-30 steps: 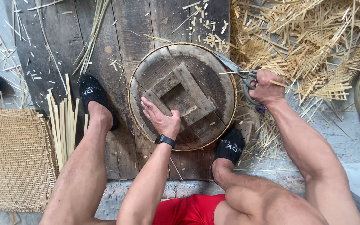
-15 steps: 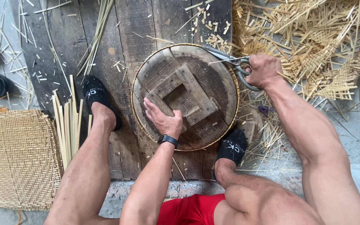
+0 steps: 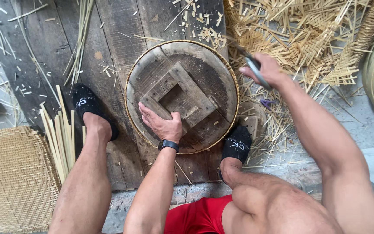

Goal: The person places a woven mat into a circular frame, trims excess strands with shears, and secures the edge with a thin bamboo strip. They repeat the process on a second mat, trimming and fitting it into another frame.

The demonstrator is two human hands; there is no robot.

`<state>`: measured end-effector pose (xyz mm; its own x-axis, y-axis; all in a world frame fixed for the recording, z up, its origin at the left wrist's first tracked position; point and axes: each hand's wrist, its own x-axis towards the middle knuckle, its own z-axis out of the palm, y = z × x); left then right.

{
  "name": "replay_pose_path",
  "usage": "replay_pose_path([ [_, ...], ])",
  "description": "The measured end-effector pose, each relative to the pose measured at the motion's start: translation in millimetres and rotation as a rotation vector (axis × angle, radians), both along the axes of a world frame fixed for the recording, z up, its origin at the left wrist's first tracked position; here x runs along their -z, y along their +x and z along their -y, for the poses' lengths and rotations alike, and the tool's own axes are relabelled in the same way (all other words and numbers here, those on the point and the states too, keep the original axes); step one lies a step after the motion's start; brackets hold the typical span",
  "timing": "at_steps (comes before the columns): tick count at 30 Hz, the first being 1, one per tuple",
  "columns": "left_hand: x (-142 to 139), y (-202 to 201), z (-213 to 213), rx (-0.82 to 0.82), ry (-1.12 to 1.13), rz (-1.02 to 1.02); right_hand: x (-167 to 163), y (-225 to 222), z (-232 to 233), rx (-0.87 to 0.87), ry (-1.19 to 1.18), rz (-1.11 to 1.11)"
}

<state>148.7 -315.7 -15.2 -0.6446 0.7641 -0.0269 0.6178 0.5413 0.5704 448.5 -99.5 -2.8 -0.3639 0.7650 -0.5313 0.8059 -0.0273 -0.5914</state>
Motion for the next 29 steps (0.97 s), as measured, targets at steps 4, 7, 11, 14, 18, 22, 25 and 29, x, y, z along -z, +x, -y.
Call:
replay_pose_path([
  [4,2,-1,2,-0.006,0.002,0.013,-5,40,91,0.506,-0.564,-0.569],
  [7,2,-1,5,-0.009,0.005,0.025,10,54,162,0.45,-0.31,0.071],
  [11,3,1,7,-0.022,0.072,0.071,25,52,204,0.28,0.025,0.336],
  [14,-1,7,5,-0.081,0.123,0.17,29,26,206,0.28,0.215,0.37],
  [18,-2,18,3,-0.174,0.079,0.225,25,9,201,0.236,0.357,0.406],
  [22,-1,18,6,-0.135,0.122,0.187,29,14,204,0.318,0.372,0.383],
  [25,1,17,7,-0.098,0.126,0.143,37,25,204,0.339,0.352,0.304],
  [29,3,15,8,-0.093,0.092,0.108,43,42,187,0.504,0.083,0.252],
])
